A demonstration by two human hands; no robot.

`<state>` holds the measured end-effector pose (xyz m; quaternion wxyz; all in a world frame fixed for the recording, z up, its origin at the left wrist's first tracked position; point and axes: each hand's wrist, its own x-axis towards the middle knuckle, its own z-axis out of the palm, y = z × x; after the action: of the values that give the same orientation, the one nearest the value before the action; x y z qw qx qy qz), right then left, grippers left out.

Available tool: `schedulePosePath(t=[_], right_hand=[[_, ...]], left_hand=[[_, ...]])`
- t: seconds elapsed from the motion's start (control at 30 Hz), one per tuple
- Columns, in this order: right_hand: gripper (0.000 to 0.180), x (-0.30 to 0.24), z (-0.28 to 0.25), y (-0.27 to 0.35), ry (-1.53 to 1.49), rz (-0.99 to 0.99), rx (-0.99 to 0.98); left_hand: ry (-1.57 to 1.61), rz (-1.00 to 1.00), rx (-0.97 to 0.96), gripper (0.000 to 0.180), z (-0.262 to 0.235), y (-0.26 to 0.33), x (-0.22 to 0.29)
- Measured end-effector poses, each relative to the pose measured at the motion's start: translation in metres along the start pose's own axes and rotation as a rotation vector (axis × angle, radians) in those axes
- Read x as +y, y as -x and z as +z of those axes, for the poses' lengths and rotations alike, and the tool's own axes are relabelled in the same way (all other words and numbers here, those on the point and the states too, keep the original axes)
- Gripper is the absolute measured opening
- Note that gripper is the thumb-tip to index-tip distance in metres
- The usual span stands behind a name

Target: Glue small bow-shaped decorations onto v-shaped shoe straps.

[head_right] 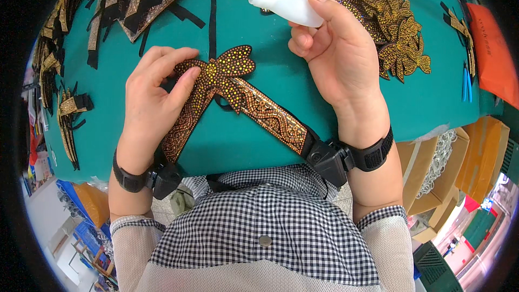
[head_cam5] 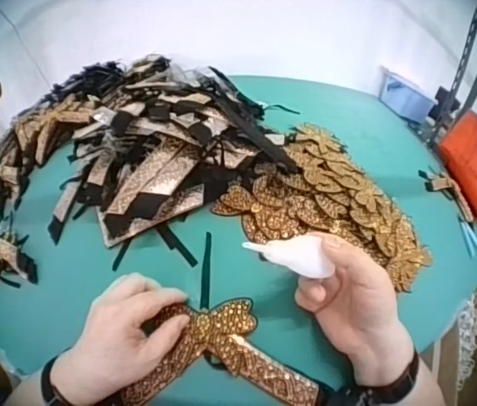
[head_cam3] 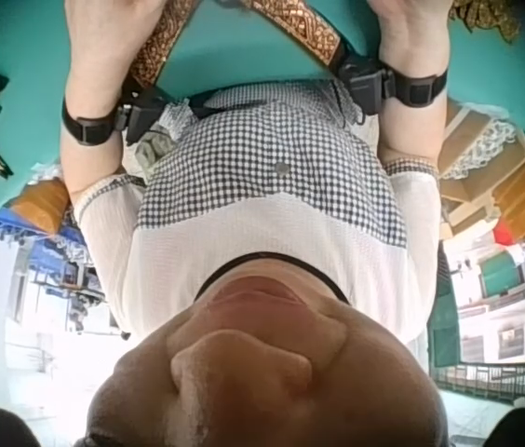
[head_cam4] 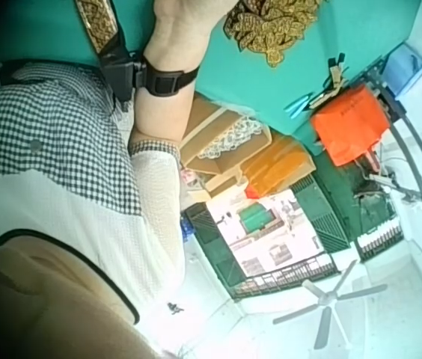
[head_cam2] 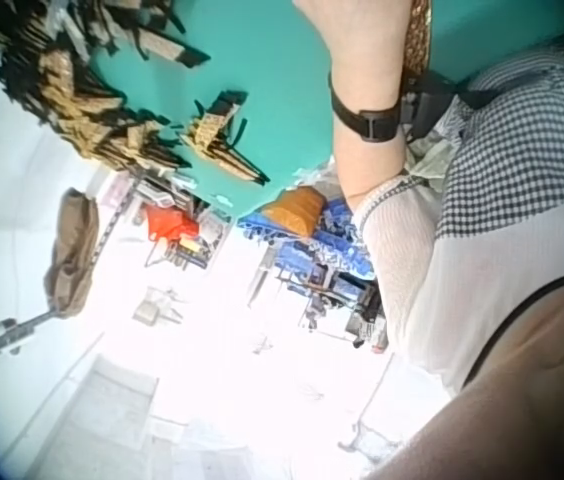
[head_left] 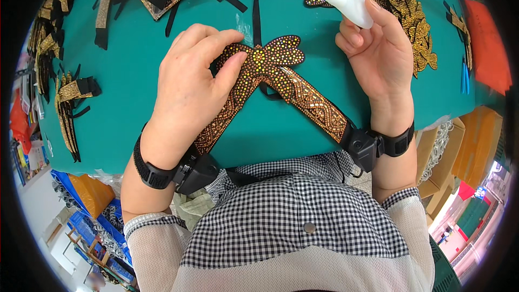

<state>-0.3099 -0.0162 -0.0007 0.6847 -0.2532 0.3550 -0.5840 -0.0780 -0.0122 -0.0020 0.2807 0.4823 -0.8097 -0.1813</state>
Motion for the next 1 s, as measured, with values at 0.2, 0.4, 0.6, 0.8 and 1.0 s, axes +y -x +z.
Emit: schedulePosePath(t=[0.2, 0.4, 0.6, 0.8, 1.0], right_hand=[[0.025, 0.000, -0.003, -0.001, 0.014, -0.005, -0.024], [0.025, -0.001, -0.006, -0.003, 0.017, -0.004, -0.072], [0.026, -0.003, 0.000, -0.003, -0.009, -0.004, -0.036], [0.025, -0.008, 0.009, 0.002, -0.035, 0.025, 0.093], [0.023, -0.011, 0.005, 0.004, -0.097, 0.005, 0.079]], left_hand=[[-0.009, 0.002, 0.016, 0.019, 0.000, -0.001, 0.002], [-0.029, 0.017, 0.061, 0.019, -0.003, 0.001, 0.004], [0.006, 0.398, -0.098, 0.021, -0.008, 0.003, 0.018], [-0.043, 0.382, -0.168, 0.023, -0.005, 0.008, 0.018], [-0.069, 0.373, -0.175, 0.024, -0.007, 0.009, 0.022]])
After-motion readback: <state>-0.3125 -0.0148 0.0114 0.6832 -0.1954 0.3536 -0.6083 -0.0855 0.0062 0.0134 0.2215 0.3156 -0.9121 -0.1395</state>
